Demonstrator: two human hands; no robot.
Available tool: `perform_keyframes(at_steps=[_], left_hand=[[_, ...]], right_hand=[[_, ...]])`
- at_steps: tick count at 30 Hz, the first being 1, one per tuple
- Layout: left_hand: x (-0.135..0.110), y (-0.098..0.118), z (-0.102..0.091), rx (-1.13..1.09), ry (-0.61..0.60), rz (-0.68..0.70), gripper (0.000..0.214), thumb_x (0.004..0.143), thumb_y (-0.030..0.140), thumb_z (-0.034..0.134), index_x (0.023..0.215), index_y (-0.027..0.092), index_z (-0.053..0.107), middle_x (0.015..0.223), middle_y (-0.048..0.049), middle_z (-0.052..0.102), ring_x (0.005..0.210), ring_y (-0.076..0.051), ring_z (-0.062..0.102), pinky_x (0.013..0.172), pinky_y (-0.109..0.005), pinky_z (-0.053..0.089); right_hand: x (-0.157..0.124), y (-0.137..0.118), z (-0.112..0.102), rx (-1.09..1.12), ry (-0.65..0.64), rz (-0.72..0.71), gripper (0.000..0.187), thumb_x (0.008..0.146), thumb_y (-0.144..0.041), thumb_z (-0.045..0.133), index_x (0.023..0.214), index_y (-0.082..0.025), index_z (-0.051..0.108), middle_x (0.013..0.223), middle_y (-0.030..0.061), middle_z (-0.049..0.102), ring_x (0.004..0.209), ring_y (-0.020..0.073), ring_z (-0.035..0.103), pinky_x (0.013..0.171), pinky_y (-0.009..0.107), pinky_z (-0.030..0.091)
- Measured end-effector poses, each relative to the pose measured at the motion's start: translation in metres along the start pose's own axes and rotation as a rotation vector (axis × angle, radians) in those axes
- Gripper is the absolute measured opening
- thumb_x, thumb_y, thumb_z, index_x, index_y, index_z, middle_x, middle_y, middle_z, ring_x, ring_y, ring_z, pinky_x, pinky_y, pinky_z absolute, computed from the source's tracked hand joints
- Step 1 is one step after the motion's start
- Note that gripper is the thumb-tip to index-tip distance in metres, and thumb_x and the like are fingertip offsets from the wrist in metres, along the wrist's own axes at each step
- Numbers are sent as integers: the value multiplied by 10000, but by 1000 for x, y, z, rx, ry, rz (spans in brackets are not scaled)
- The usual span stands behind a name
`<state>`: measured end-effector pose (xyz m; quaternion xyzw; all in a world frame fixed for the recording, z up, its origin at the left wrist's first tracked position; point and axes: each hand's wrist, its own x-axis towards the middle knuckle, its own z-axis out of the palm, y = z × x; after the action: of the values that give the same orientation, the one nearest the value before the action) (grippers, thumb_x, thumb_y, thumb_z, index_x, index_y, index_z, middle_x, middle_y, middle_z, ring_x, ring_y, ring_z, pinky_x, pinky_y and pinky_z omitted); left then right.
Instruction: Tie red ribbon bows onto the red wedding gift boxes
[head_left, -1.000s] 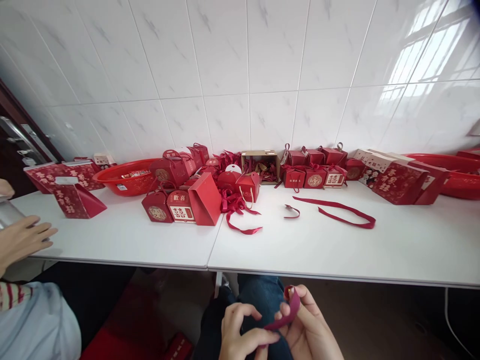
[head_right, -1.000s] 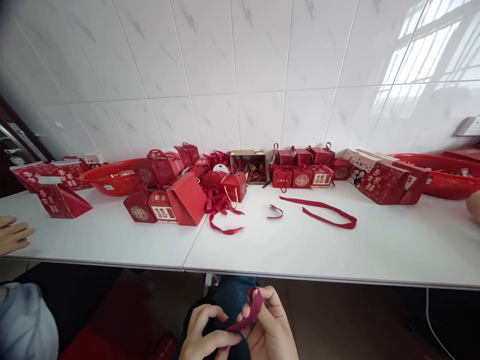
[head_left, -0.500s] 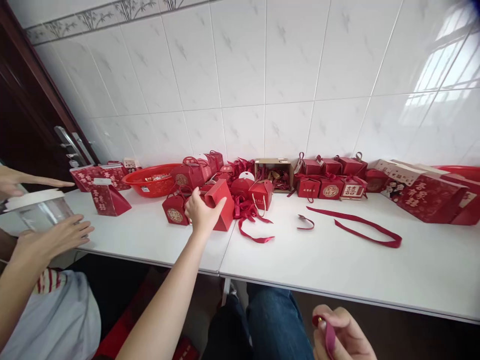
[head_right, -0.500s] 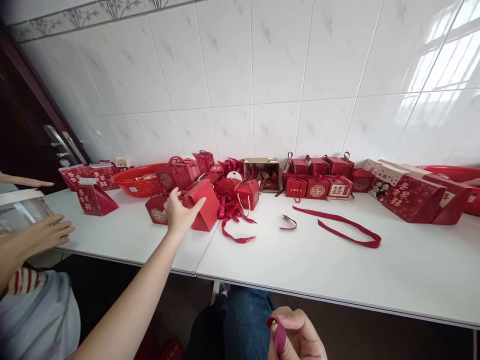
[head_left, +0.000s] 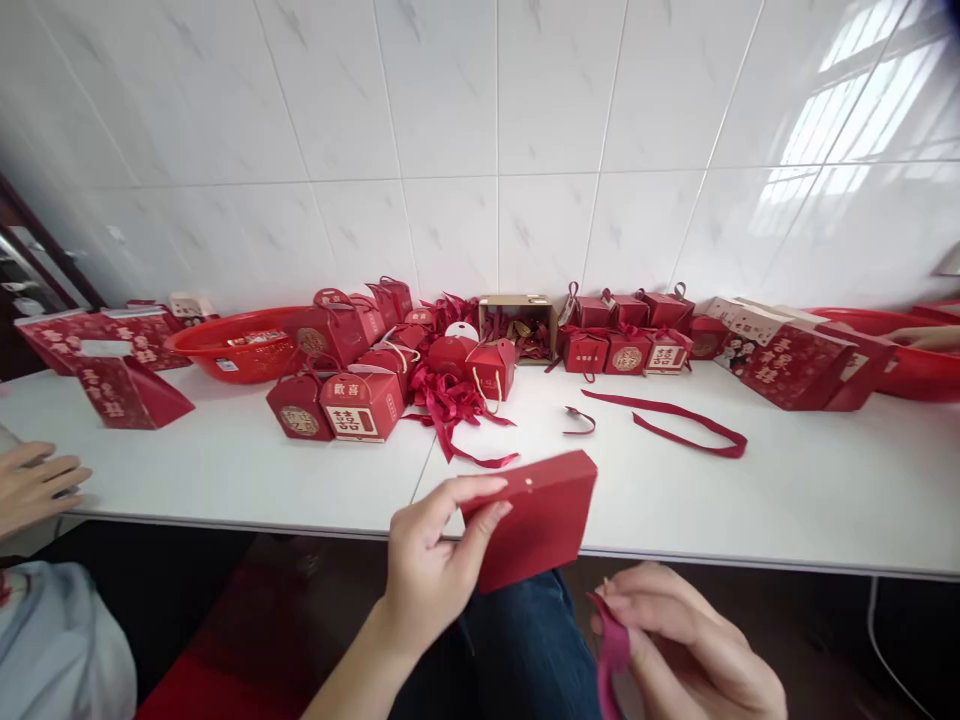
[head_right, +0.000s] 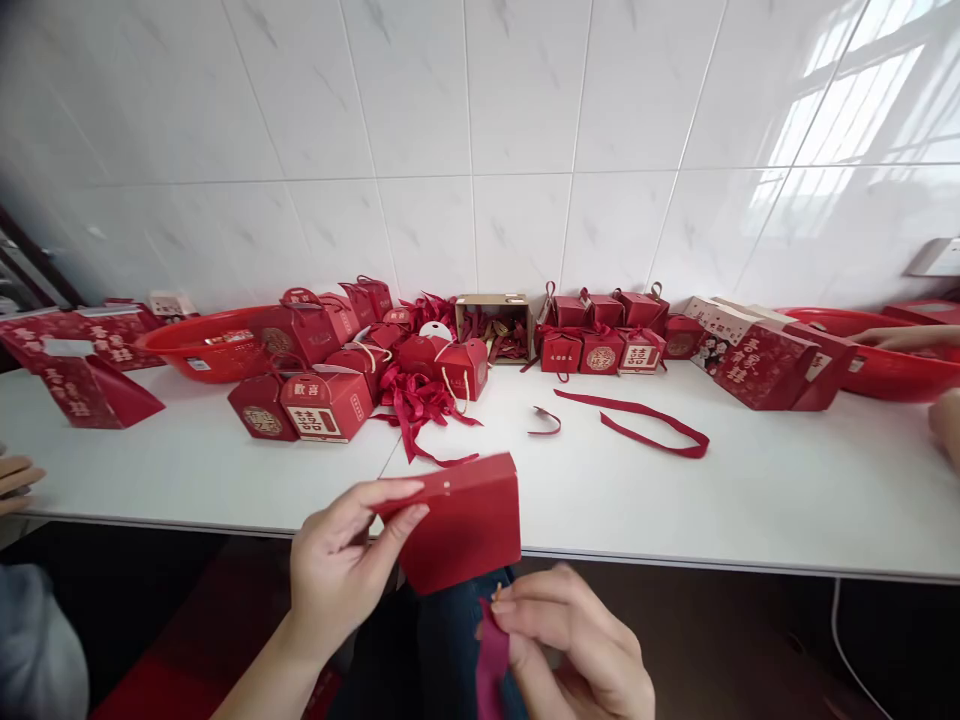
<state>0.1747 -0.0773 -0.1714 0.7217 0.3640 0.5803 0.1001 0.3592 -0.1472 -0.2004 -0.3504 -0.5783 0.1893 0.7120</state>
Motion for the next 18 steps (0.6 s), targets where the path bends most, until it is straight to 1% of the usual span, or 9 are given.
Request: perform_keyframes(at_steps=[2,4,6,8,9,10,12,15,18], left_hand=[[-12,6,7,-37,-14,25,254,813,82,653,1000,253,640,863,23,693,770,-108,672,712,-189,550],[-19,7,15,-96,13,16,230,827,74,627,986,240,631,966,-11,643,891,-130,655,752,-211,548],[-24,7,20,-142,26,1,190,837,73,606,955,221,621,1111,-52,581,1065,-178,609,838,-264,541],[-27,7,22,-187,7,-9,200,845,61,584,970,217,599,1213,-73,552,1164,-207,564,926,-318,514],[-28,8,22,-217,-13,-10,222,848,51,574,993,219,584,1219,-75,565,1175,-208,562,952,-333,503],[-30,8,22,-249,-41,-10,246,850,40,565,1016,221,573,1204,-73,587,1167,-203,571,963,-339,498],[-32,8,20,-303,-91,3,276,850,24,556,1043,222,566,1142,-62,629,1118,-189,605,952,-331,509],[-34,8,20,-323,-103,11,274,848,16,555,1033,216,574,1048,-46,661,1060,-173,630,921,-304,524],[-33,9,22,-328,-92,-9,253,855,26,551,1018,217,575,995,-37,667,1023,-162,639,883,-274,532]], right_hand=[[4,4,1,-147,60,-115,245,720,-75,738,859,-276,759,891,54,608,815,192,602,642,300,490],[7,10,2,-247,116,-152,201,735,-102,737,818,-284,755,1066,65,563,1021,221,554,783,330,460],[10,17,4,-263,54,-159,181,774,-112,705,800,-286,744,1244,56,518,1210,253,469,942,386,401],[13,24,7,-224,-37,-165,208,802,-95,669,835,-289,735,1349,32,473,1300,260,407,1043,432,344],[15,26,8,-201,-61,-177,227,807,-84,659,860,-292,731,1374,23,457,1320,260,391,1072,446,327],[16,28,9,-177,-71,-186,242,807,-74,654,878,-293,729,1391,17,443,1337,262,376,1087,453,323],[18,31,11,-125,-89,-183,240,808,-70,648,877,-285,729,1429,14,402,1352,279,366,1072,449,366],[20,31,12,-66,-144,-144,201,822,-88,636,837,-265,728,1448,27,371,1262,276,478,971,416,478],[20,30,12,-100,-165,-130,188,828,-99,635,841,-266,720,1371,36,446,1155,229,548,904,366,527]])
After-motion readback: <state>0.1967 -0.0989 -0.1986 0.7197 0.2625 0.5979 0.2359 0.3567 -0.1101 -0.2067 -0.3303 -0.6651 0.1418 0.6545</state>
